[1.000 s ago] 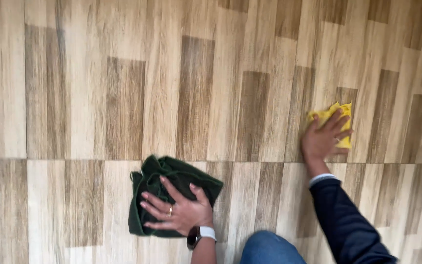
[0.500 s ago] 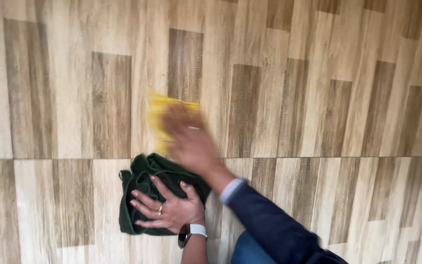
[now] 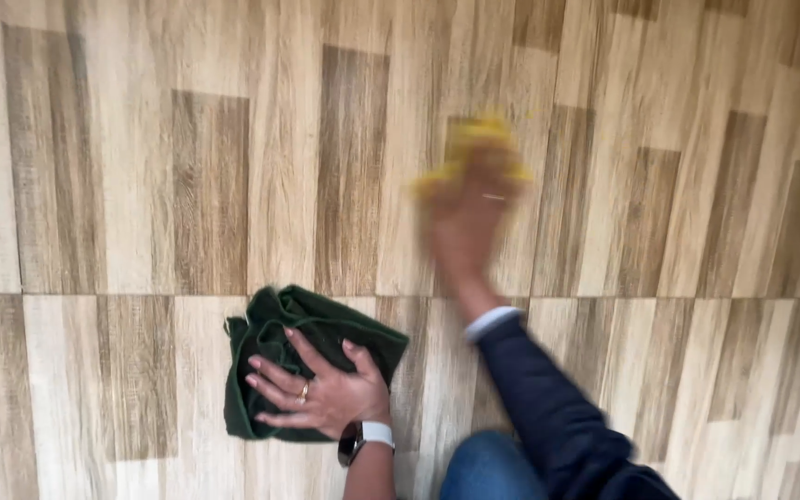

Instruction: Wiping a tiled floor using two different colored cleaning cloths.

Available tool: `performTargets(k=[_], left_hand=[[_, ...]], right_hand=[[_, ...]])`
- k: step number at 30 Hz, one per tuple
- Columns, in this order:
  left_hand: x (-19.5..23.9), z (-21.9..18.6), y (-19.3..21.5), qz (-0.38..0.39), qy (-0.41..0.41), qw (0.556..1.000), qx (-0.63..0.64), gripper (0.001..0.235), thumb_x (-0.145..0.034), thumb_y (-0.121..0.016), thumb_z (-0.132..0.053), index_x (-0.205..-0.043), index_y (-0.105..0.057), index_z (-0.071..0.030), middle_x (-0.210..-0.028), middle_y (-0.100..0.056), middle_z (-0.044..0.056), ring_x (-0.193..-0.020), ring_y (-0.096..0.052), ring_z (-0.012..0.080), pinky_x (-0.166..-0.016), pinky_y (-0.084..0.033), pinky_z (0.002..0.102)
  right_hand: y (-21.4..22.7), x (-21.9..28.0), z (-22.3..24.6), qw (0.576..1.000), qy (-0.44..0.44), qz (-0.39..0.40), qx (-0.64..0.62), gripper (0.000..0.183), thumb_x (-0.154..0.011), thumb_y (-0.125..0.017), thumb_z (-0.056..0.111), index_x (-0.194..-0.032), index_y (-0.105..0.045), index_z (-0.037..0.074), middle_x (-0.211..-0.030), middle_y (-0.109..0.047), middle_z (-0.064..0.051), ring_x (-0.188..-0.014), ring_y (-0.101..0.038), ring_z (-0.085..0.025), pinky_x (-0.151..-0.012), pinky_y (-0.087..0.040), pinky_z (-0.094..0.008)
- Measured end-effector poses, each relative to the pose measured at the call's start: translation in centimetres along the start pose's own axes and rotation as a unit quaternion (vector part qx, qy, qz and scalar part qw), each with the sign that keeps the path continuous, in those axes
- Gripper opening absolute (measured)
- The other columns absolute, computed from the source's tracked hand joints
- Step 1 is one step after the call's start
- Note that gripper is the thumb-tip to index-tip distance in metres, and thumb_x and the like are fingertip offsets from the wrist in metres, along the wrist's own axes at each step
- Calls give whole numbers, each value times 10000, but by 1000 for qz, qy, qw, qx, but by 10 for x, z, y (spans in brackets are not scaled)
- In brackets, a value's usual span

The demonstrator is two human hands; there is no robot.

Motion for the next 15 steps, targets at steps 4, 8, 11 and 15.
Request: performTargets(k=[4,8,11,15], left_hand=[[2,4,-1,-6,9,1000,-1,628,-1030,-433,-496,-1543,-518,-144,-1679,-230,260,-1548,-254,487,-1176,-145,774],[1,6,-3,14,12,999,27,699,-965,-446,-486,-1577,-494,-152,-1684,-217,274,-1552,-217,495,-1160,-116,793],[0,5,-4,32,8,999,24,704,-1018,-331,-547,-1651,-321,-241,-1704,-151,250,-1570,-179,497,-1177,-105,805],[-8,14,3,15,-9,1000,3,679,-1034,-344,-529,-1643,-346,-230,-1680,-208,280,-1541,-258,504,-1151,-182,805]], right_hand=[[9,54,176,946,197,242,-82,681,-1093,-328,553,-1616,-146,156,-1657,-131,-97,-1452,-173,-298,-1178,-122,-510],[-7,106,159,874,390,291,14,682,-1101,-290,539,-1681,-88,241,-1757,-34,-28,-1625,-15,-308,-1307,-9,-531],[15,109,42,929,248,268,-67,754,-1065,-206,616,-1679,-56,204,-1756,-1,-63,-1628,38,-271,-1288,110,-554],[51,110,-70,959,155,235,-34,727,-1050,-238,594,-1672,-66,260,-1756,4,-16,-1619,64,-296,-1256,146,-578]])
Point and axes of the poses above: each hand's wrist, its own x-axis away from the middle knuckle, its own y-axis out of the back of the hand, z = x × y, the point moved 9 cm from there along -x, towards the middle knuckle
